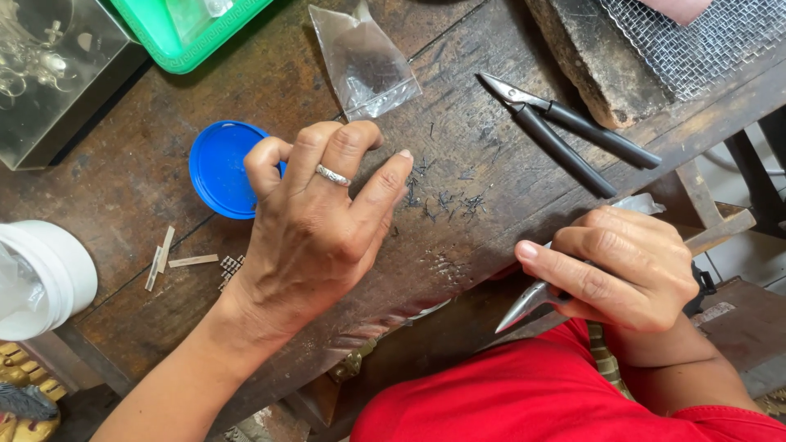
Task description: Using pliers to apply small protective tape strips to jewelry components on a wooden workbench.
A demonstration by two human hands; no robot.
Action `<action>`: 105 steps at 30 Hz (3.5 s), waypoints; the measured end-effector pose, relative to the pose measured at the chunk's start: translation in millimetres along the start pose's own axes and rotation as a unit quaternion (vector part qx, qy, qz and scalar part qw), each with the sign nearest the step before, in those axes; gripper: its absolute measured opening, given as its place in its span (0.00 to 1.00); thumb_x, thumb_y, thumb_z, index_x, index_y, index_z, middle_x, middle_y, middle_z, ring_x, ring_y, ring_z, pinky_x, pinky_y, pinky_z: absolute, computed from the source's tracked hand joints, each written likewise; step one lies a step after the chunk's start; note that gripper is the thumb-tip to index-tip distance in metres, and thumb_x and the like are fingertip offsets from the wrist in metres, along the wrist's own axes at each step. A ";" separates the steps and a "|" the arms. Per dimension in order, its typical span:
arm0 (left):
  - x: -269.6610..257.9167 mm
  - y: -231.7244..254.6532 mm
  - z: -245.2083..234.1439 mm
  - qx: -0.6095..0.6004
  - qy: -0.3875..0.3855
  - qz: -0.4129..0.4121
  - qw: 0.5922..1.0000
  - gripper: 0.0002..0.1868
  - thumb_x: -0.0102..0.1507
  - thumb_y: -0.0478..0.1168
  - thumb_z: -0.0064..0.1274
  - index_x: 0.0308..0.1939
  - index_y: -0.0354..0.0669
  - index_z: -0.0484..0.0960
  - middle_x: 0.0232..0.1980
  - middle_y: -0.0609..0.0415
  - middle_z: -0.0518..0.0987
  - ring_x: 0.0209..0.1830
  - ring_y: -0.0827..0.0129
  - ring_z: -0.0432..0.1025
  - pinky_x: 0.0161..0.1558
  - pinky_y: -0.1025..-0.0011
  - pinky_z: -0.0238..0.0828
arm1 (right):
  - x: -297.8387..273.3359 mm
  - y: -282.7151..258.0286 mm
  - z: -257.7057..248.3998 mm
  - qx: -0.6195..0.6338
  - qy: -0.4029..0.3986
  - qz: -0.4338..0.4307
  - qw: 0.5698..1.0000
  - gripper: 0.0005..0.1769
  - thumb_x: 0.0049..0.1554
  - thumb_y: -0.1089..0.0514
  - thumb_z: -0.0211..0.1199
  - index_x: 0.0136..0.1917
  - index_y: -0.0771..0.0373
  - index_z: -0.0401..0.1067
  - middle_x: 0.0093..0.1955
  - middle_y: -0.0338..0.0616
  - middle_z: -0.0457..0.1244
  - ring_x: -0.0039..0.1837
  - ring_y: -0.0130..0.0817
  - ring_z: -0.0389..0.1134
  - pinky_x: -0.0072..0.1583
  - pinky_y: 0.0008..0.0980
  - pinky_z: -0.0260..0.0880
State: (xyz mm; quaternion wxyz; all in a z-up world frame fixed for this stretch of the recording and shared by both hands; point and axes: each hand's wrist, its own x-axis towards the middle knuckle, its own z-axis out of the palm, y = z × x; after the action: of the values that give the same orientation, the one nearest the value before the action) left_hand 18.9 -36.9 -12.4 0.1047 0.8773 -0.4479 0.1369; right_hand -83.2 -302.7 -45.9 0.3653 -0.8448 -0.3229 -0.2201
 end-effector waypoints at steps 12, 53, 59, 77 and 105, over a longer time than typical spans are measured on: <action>0.7 -3.1 5.3 0.022 0.028 -0.007 0.999 0.10 0.68 0.29 0.62 0.41 0.51 0.81 0.53 0.55 0.78 0.51 0.60 0.74 0.51 0.61 0.51 | -0.8 4.7 2.2 0.001 -0.008 -0.021 1.000 0.26 0.65 0.52 0.45 0.48 0.75 0.76 0.35 0.54 0.61 0.30 0.39 0.59 0.34 0.35 0.56; 31.6 16.9 21.0 -0.098 0.024 -0.021 0.995 0.11 0.56 0.30 0.64 0.33 0.48 0.77 0.53 0.52 0.73 0.51 0.57 0.69 0.49 0.55 0.53 | -5.3 6.1 -0.6 0.004 0.007 -0.023 1.000 0.26 0.65 0.52 0.46 0.48 0.77 0.75 0.35 0.55 0.62 0.31 0.40 0.61 0.35 0.37 0.58; 39.0 21.9 26.3 -0.041 0.046 0.030 0.998 0.09 0.62 0.31 0.55 0.29 0.48 0.75 0.48 0.53 0.76 0.47 0.59 0.69 0.49 0.57 0.54 | -6.8 6.1 -1.3 -0.004 0.017 -0.022 1.000 0.26 0.65 0.51 0.46 0.47 0.75 0.76 0.35 0.54 0.61 0.30 0.40 0.59 0.34 0.37 0.56; 14.2 34.6 -22.0 -0.396 -0.020 -0.134 0.908 0.02 0.69 0.37 0.50 0.42 0.43 0.75 0.41 0.55 0.76 0.43 0.63 0.70 0.47 0.64 0.63 | -16.5 -4.7 8.3 -0.100 0.046 0.105 0.988 0.20 0.58 0.76 0.56 0.62 0.72 0.78 0.40 0.49 0.64 0.37 0.40 0.62 0.42 0.34 0.61; -38.2 71.2 -21.7 -0.568 0.052 -0.288 0.769 0.05 0.68 0.38 0.52 0.46 0.44 0.78 0.42 0.60 0.79 0.42 0.77 0.73 0.47 0.77 0.71 | 13.3 -36.9 10.4 0.061 -0.112 0.162 0.979 0.23 0.68 0.65 0.57 0.75 0.60 0.66 0.38 0.40 0.59 0.35 0.31 0.57 0.41 0.29 0.57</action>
State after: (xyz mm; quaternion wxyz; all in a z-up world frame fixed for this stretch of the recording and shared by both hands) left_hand -63.8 -42.4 -0.3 0.6413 0.7376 -0.1639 -0.1334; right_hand -98.6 -270.4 -26.9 0.4087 -0.8812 -0.2338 -0.0421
